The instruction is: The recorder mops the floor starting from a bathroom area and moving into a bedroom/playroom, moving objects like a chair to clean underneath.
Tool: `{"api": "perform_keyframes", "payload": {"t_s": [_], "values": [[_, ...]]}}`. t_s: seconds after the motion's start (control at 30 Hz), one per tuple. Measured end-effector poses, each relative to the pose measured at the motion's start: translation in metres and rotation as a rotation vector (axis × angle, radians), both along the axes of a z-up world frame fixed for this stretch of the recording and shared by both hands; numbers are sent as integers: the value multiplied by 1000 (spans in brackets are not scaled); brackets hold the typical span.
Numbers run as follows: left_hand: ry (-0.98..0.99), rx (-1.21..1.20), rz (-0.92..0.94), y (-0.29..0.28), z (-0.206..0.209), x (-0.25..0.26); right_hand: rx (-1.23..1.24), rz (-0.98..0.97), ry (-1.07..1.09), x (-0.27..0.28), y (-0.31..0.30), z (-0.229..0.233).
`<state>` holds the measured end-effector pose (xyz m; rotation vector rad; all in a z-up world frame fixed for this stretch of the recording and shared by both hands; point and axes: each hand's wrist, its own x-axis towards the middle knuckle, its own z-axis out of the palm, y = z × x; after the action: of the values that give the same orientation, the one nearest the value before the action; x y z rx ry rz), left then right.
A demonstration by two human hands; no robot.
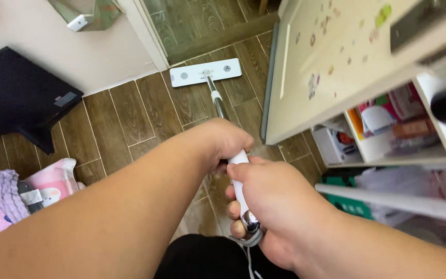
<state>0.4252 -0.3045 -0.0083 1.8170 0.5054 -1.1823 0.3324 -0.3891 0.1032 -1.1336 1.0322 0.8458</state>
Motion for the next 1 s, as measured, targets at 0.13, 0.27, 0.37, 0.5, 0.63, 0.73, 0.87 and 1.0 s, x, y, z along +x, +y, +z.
{"api": "perform_keyframes", "payload": {"t_s": [0.13, 0.27, 0.37, 0.5, 0.63, 0.73, 0.87, 1.0], "values": [[7, -21, -20, -9, -9, 44, -17, 48, 7, 45, -11, -1], [0, -3, 38, -15, -6, 74, 23, 64, 2, 79, -19, -4], [-9, 19, -17, -19, -8, 102, 15, 72, 47, 111, -18, 3], [14, 10, 26, -18, -5, 133, -6, 66, 72, 146, -18, -1], [16, 66, -10, -18, -5, 167, 6, 67, 87, 177, -16, -11], [-2, 70, -48, -15, -18, 193, 19, 46, 78, 201, -11, -10], [15, 64, -40, -8, -30, 212, -5, 32, 103, 219, 0, -9], [-24, 63, -107, -2, -36, 216, 33, -43, 102, 218, 5, -15]]}}
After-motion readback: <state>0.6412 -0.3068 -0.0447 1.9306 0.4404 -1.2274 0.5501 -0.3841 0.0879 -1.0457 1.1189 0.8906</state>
